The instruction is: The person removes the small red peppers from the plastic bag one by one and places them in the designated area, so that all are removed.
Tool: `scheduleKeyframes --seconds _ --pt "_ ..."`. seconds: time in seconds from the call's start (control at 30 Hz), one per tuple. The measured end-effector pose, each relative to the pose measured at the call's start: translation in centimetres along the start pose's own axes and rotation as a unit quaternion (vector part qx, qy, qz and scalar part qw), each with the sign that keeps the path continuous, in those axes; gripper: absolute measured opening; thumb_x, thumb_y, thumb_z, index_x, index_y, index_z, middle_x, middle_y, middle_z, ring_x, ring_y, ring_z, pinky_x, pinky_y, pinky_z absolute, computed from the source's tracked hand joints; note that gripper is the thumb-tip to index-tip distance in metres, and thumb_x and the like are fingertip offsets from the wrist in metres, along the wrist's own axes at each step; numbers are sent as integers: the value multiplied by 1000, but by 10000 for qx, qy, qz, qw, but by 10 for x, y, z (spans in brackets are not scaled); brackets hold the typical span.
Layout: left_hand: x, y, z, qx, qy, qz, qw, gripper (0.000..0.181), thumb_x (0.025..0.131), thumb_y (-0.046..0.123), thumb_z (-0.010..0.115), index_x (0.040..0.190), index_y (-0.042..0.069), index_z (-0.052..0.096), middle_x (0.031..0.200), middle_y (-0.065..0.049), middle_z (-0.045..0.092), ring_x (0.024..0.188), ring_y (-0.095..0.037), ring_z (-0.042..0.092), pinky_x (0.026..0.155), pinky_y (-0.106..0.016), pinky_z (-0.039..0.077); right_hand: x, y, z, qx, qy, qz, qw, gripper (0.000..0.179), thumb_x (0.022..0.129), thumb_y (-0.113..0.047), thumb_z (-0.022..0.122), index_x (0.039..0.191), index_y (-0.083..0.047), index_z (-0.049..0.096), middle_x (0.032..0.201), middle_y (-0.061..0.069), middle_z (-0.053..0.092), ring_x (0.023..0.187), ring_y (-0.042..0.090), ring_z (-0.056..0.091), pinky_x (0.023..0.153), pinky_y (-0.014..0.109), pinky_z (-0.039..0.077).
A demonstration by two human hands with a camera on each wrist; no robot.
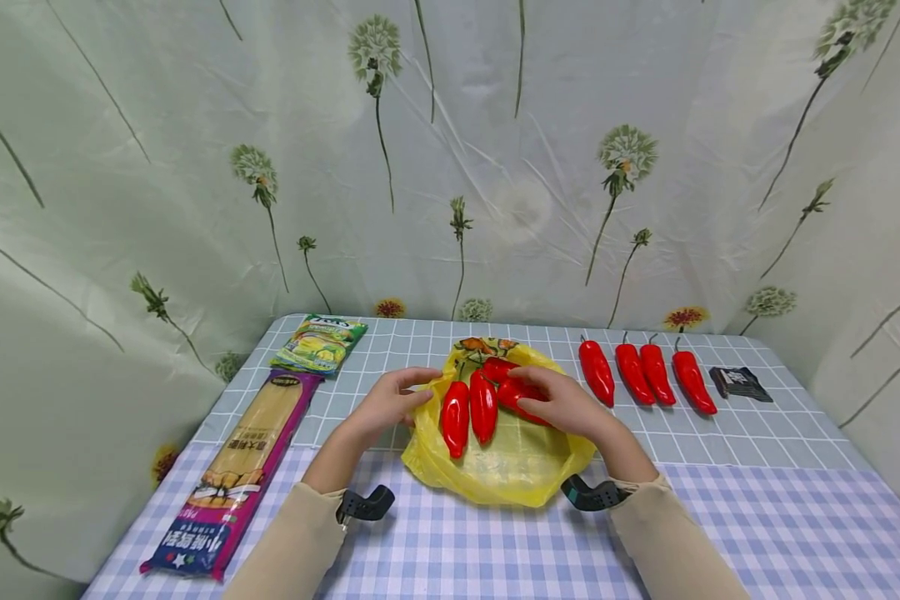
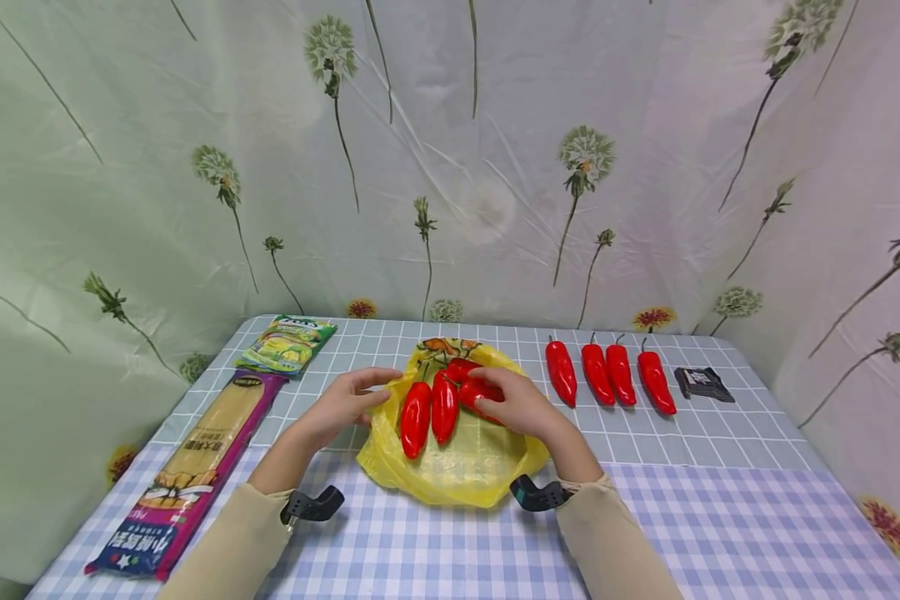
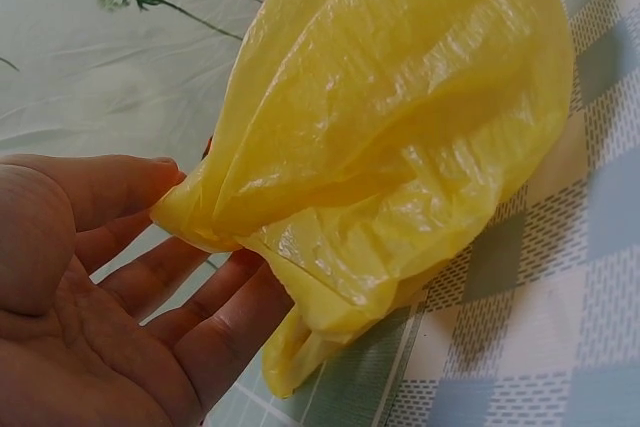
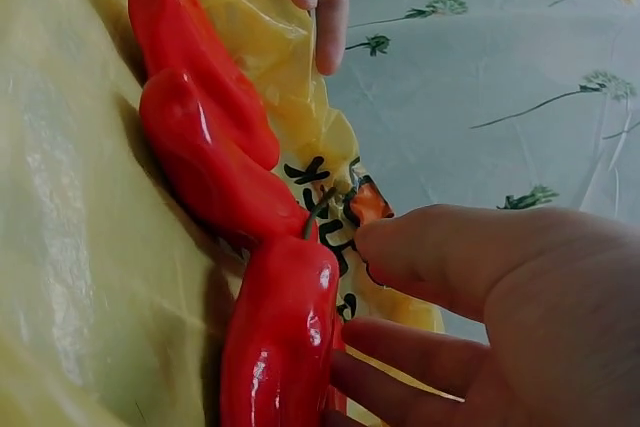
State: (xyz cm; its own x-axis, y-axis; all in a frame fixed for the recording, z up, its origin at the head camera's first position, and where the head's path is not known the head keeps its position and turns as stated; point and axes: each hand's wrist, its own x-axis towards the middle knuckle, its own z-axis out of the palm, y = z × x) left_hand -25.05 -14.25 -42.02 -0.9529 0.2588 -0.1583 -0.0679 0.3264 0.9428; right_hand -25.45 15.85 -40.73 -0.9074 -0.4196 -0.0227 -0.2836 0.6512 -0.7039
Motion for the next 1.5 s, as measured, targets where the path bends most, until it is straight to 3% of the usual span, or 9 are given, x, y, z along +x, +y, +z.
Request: scheduleKeyframes --seconds 0.6,0.83,1.17,1.5 --pt "1 -2 0 45 16 -22 10000 36 98 18 62 134 20 62 142 -7 59 106 -21 65 74 -32 61 1 2 10 -328 -483 -205 9981 51 88 -9 73 137 -16 59 129 7 66 116 27 62 95 42 57" --pt "1 -2 0 40 53 -66 10000 35 97 18 63 132 21 64 140 -5 61 106 -20 65 73 -32 61 -1 -1 11 -481 -478 -145 9976 51 88 -11 73 137 -18 60 130 6 66 114 24 59 95 42 57" --pt "1 -3 -1 26 50 -18 10000 35 98 17 63 133 20 63 140 -5 61 104 -20 66 73 -32 61 -1 -7 8 -75 -467 -476 9977 52 90 -11 72 138 -25 56 127 5 66 116 26 62 92 40 59" --pt "1 -2 0 6 31 -14 10000 35 98 17 63 133 20 63 141 -6 60 109 -21 65 75 -32 61 -5 -16 -5 174 -94 -363 9991 54 89 -16 74 137 -27 54 130 6 64 120 28 59 93 43 58"
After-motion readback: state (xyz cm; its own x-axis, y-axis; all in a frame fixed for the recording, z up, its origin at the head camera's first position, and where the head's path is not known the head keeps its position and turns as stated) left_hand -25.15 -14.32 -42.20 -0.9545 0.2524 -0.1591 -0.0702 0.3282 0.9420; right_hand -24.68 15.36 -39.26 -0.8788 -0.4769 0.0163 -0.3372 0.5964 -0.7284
